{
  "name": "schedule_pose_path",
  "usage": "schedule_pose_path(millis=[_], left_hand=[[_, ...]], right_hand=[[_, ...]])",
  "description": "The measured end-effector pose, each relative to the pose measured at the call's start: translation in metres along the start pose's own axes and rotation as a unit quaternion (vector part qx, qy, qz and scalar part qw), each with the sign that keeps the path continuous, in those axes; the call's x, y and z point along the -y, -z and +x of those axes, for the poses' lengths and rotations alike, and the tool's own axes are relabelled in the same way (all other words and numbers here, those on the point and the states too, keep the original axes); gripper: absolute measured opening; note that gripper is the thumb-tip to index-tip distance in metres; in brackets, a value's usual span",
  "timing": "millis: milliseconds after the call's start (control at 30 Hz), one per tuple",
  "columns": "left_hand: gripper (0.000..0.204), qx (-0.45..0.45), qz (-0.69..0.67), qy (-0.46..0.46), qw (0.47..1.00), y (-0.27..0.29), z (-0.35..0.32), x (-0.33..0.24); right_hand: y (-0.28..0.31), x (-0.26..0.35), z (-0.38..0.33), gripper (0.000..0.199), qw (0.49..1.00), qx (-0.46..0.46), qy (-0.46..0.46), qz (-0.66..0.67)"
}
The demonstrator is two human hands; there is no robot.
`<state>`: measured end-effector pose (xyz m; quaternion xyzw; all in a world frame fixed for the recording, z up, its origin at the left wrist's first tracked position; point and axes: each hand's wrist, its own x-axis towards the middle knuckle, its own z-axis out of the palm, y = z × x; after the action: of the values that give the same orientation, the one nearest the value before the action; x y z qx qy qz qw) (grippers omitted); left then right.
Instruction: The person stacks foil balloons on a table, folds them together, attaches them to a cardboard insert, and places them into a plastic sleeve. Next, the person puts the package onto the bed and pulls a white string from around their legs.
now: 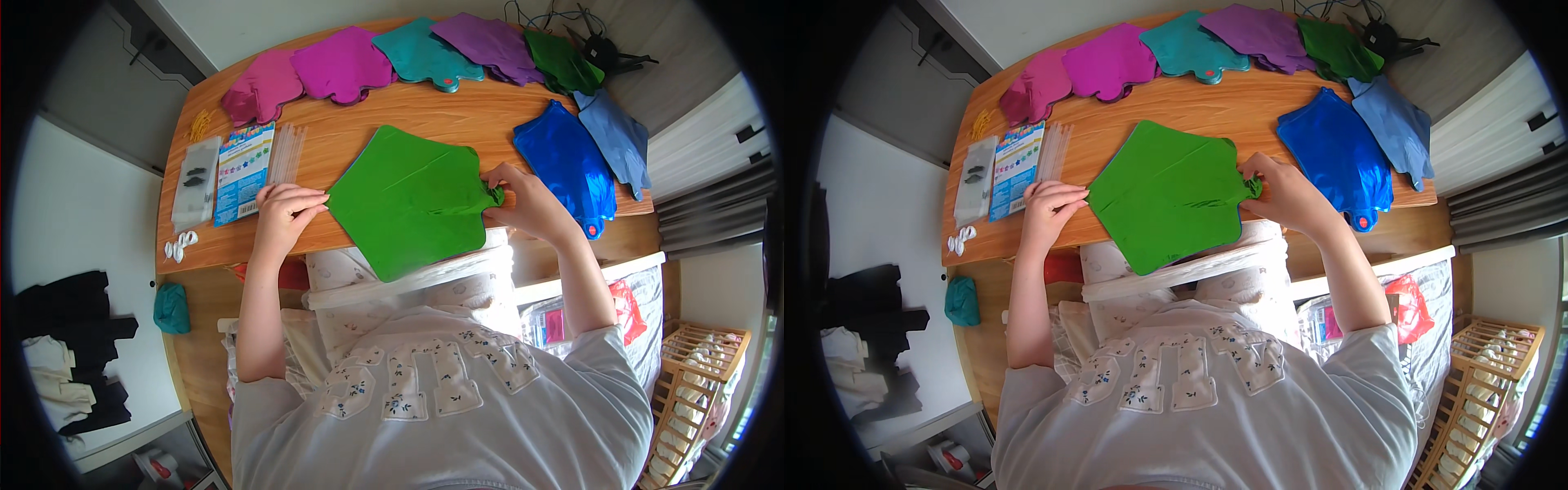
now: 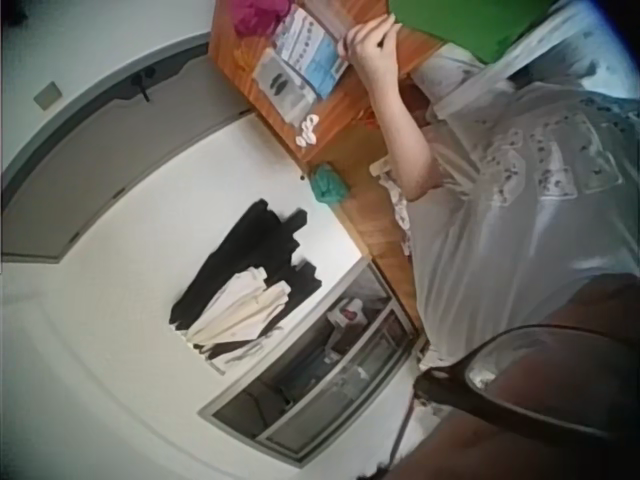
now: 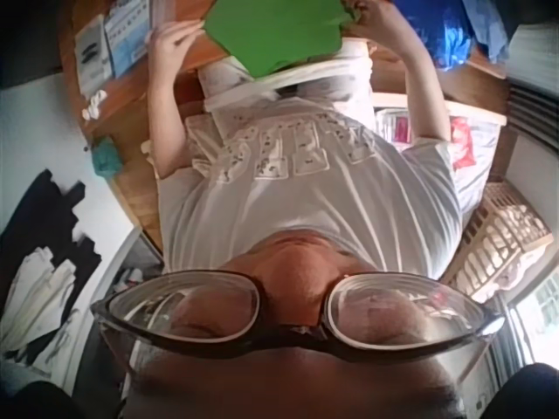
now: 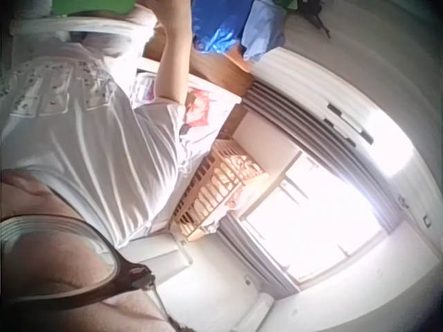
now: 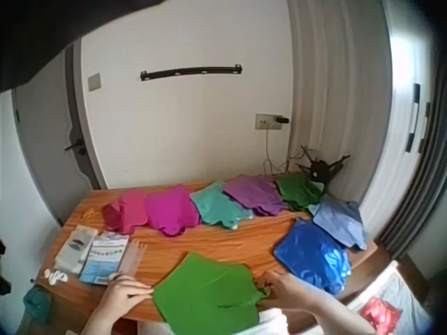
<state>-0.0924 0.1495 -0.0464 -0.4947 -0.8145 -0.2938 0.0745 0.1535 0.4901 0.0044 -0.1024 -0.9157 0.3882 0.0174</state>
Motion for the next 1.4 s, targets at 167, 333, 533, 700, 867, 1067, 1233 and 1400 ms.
schedule_pose_path(millis=[167,333,533,700,867,1067,1233,1400], left_hand=[[0.027,0.023,0.002,0.024,0.999,0.003,-0.003,0.0],[0.044,-0.024,-0.019,-0.009,0.999,0.014,-0.017,-0.025],[0.086,0.122,0.026,-0.112,0.986,0.014,-0.039,-0.076],[0.069,0.049,0.132,-0.188,0.972,-0.035,-0.049,-0.063],[0.055,0.015,0.099,-0.16,0.982,-0.043,-0.044,-0.07],[0.033,-0.019,0.073,-0.133,0.988,-0.046,-0.033,-0.079],[0.019,-0.054,-0.019,-0.011,0.998,-0.046,-0.018,-0.095],[0.012,-0.039,-0.029,0.033,0.998,-0.048,-0.012,-0.095]], right_hand=[[-0.003,-0.004,-0.001,0.034,1.0,-0.017,0.023,-0.014],[-0.011,-0.007,-0.009,0.027,0.992,-0.091,0.082,0.001],[-0.038,0.001,-0.013,0.026,0.99,-0.042,0.09,0.097],[-0.046,0.002,-0.007,0.027,0.989,-0.031,0.1,0.103],[-0.047,0.001,-0.008,0.023,0.991,-0.032,0.096,0.092],[-0.048,-0.003,-0.009,0.013,0.988,-0.025,0.075,0.13],[-0.044,-0.004,-0.009,0.026,0.988,-0.025,0.139,0.07],[-0.054,0.003,-0.007,0.025,0.991,-0.09,0.083,0.059]])
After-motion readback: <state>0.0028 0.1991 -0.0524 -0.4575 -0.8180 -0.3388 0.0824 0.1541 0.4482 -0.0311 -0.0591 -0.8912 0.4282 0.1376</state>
